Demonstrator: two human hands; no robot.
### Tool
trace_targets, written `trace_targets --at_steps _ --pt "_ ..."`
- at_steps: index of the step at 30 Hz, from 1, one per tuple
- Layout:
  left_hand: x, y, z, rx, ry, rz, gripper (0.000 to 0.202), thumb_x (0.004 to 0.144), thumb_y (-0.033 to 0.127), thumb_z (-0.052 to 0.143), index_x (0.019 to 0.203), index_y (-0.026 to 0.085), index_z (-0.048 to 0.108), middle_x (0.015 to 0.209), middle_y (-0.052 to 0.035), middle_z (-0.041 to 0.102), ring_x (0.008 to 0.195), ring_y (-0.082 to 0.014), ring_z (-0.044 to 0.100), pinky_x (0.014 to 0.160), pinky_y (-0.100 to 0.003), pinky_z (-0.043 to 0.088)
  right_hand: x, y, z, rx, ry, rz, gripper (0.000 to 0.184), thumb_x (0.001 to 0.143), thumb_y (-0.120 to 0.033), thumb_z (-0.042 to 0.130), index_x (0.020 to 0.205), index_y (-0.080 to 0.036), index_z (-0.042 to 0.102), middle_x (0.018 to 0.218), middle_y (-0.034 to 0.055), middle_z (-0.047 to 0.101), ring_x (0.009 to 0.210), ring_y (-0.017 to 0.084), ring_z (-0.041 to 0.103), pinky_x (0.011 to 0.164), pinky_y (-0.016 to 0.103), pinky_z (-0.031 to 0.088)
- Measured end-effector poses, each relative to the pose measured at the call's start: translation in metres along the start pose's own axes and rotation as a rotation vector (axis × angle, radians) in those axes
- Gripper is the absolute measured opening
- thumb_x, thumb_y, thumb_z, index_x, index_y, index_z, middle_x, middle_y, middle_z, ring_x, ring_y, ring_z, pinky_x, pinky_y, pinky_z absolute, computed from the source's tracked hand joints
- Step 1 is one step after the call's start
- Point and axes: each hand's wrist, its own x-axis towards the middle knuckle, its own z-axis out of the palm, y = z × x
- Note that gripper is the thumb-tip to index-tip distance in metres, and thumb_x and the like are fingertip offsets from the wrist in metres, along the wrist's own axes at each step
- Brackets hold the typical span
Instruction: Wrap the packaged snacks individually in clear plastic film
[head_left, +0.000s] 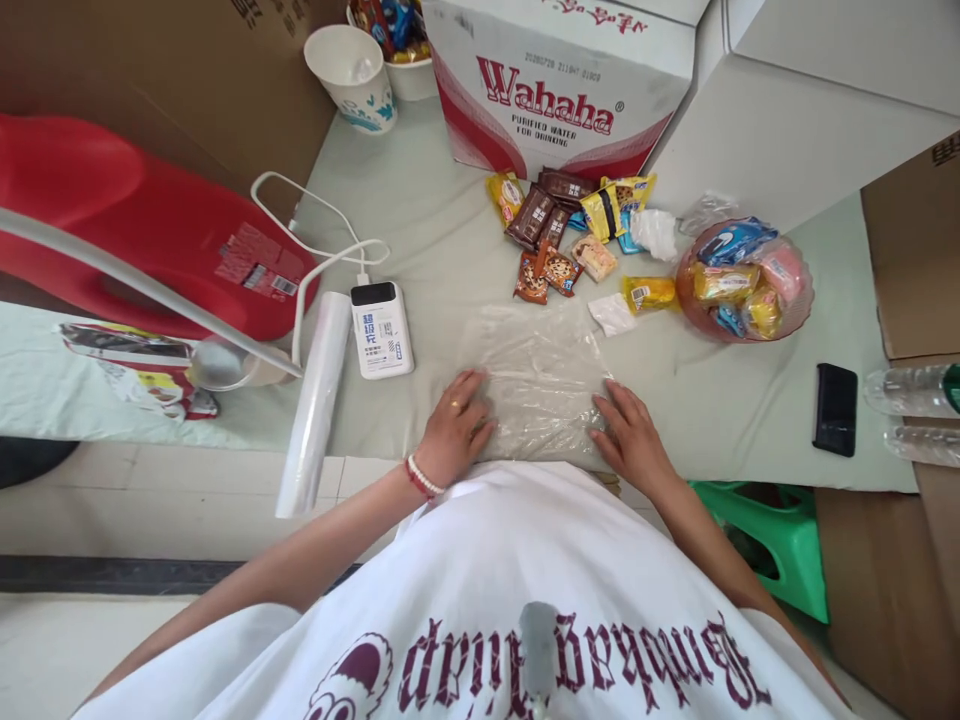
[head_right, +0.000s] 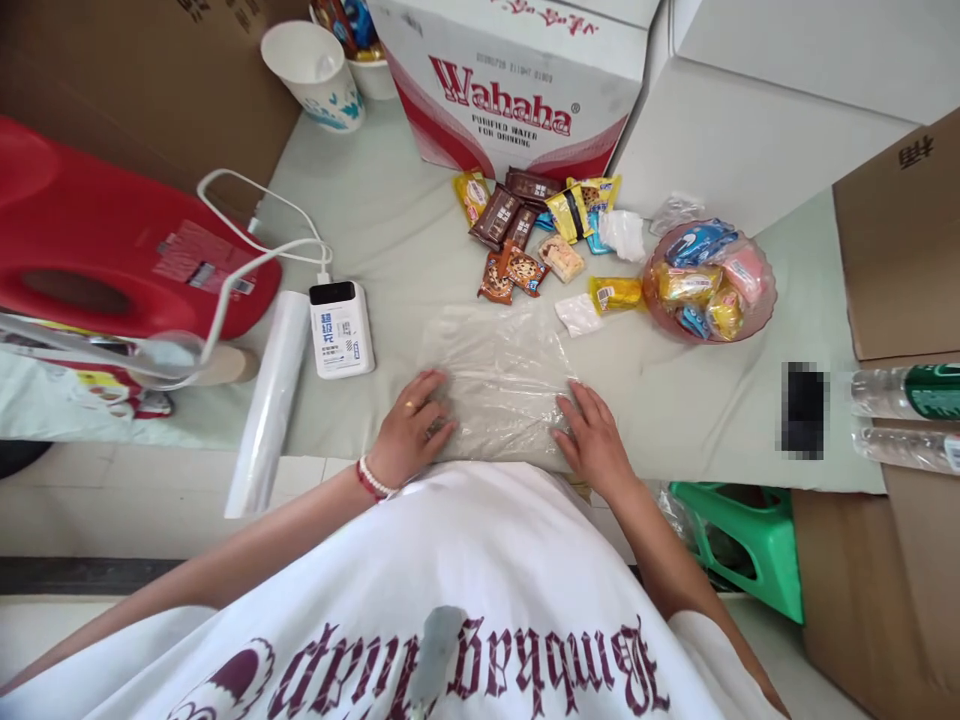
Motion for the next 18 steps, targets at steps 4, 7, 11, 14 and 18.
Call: trace_targets --at_steps 4,7,11,14,18 --pt "-0.003 0.017 -0.015 0.243 0.127 0.057 0.012 0.095 0.031 0.062 0.093 0.025 0.072 0.139 -0.0109 0.068 0.130 -0.0332 0.057 0.105 -0.054 0.042 0.011 -0.005 -0.024 0.011 0.306 0.044 0.032 0.102 -0.034 0.053 0.130 -0.026 0.066 0.135 0.0145 0.063 0.127 0.031 0.058 0.108 0.055 0.049" --pt "0.031 0.026 -0.017 0.317 0.141 0.126 0.017 0.097 0.032 0.060 0.093 0.024 0.074 0.125 -0.0104 0.075 0.122 -0.0314 0.061 0.105 -0.054 0.040 0.066 -0.018 -0.019 -0.026 0.349 -0.017 0.032 0.104 -0.032 0.047 0.125 -0.024 0.070 0.124 0.0132 0.069 0.122 0.028 0.060 0.108 0.051 0.050" --pt "0.071 0.014 -0.004 0.324 -0.042 0.143 0.047 0.102 0.040 0.048 0.143 0.021 0.060 0.157 -0.0147 0.054 0.149 -0.0323 0.043 0.123 -0.059 0.023 0.124 -0.019 0.011 -0.162 0.012 -0.202 0.050 0.106 -0.039 0.042 0.150 -0.018 0.054 0.157 0.0129 0.052 0.149 0.029 0.042 0.124 0.053 0.031" --pt "0.070 -0.005 0.006 0.341 -0.108 -0.015 0.066 0.103 0.049 0.040 0.159 0.013 0.040 0.167 -0.0202 0.035 0.157 -0.0340 0.031 0.127 -0.064 0.008 0.116 -0.003 0.024 -0.274 -0.100 -0.141 0.058 0.107 -0.042 0.037 0.160 -0.017 0.041 0.167 0.0107 0.037 0.156 0.028 0.031 0.129 0.055 0.019" --pt "0.050 -0.016 0.006 0.337 -0.123 -0.132 0.075 0.104 0.054 0.033 0.163 0.008 0.028 0.170 -0.0218 0.025 0.160 -0.0334 0.024 0.126 -0.068 -0.002 0.070 0.016 0.022 -0.336 -0.043 0.037 0.061 0.108 -0.041 0.032 0.164 -0.017 0.031 0.169 0.0115 0.033 0.158 0.027 0.026 0.129 0.056 0.015"
